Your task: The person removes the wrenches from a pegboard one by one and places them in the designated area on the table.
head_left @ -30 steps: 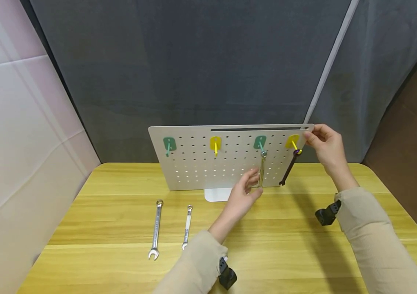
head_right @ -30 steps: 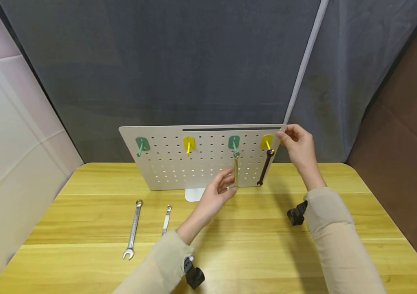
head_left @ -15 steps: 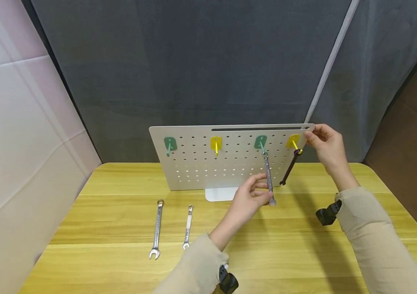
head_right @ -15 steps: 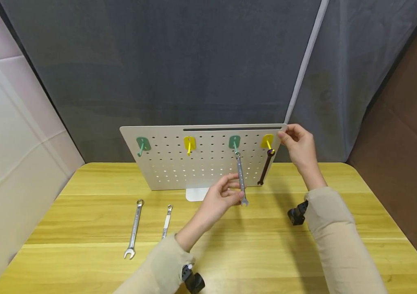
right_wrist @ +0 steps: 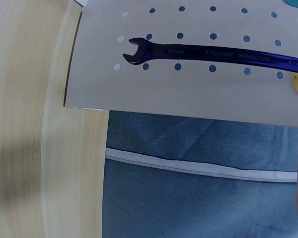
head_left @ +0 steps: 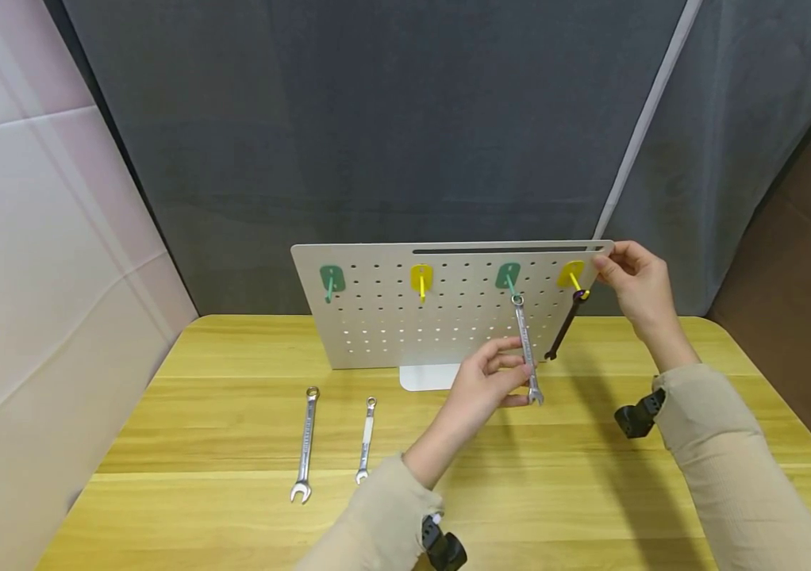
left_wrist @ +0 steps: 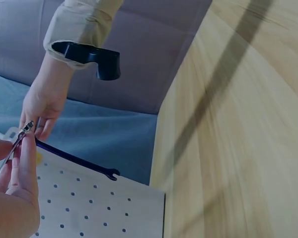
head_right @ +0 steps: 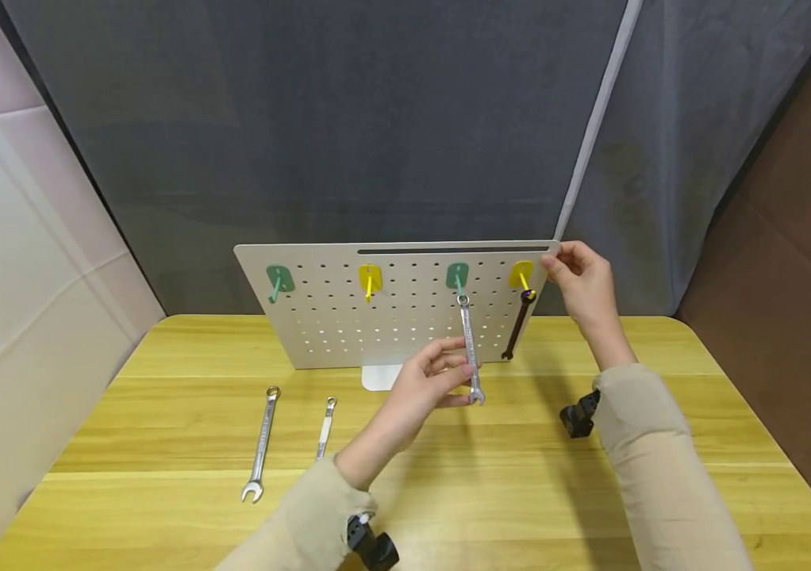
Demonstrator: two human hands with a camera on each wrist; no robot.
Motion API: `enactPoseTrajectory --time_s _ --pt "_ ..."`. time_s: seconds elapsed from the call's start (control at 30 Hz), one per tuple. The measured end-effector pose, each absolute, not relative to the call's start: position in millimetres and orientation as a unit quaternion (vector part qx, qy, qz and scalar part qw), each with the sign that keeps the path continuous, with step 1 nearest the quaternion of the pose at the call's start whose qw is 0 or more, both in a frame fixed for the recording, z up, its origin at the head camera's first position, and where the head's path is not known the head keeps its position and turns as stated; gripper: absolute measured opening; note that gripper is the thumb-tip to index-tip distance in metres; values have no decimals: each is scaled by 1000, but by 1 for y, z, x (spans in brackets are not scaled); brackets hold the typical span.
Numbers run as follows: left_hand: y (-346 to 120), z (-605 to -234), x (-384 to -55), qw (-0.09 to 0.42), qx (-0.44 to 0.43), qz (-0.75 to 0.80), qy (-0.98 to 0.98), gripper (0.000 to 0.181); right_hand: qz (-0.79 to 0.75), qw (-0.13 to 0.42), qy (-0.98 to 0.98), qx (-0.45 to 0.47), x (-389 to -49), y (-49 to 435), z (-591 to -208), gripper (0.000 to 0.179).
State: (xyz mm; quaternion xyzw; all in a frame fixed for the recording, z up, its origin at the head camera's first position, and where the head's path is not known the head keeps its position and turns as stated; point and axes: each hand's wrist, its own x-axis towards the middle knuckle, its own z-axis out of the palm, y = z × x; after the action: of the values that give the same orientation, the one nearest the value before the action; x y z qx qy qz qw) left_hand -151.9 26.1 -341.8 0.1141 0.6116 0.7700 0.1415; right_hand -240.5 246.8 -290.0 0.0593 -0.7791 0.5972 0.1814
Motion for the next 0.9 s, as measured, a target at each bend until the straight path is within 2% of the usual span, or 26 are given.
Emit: enactPoseTrajectory --time_s 0.53,0.9 --pt "20 -332 -150 132 111 765 621 42 603 176 -776 57 -241 248 -291 15" --pt "6 -351 -148 126 97 753 638 41 605 176 -774 59 -241 248 -290 14"
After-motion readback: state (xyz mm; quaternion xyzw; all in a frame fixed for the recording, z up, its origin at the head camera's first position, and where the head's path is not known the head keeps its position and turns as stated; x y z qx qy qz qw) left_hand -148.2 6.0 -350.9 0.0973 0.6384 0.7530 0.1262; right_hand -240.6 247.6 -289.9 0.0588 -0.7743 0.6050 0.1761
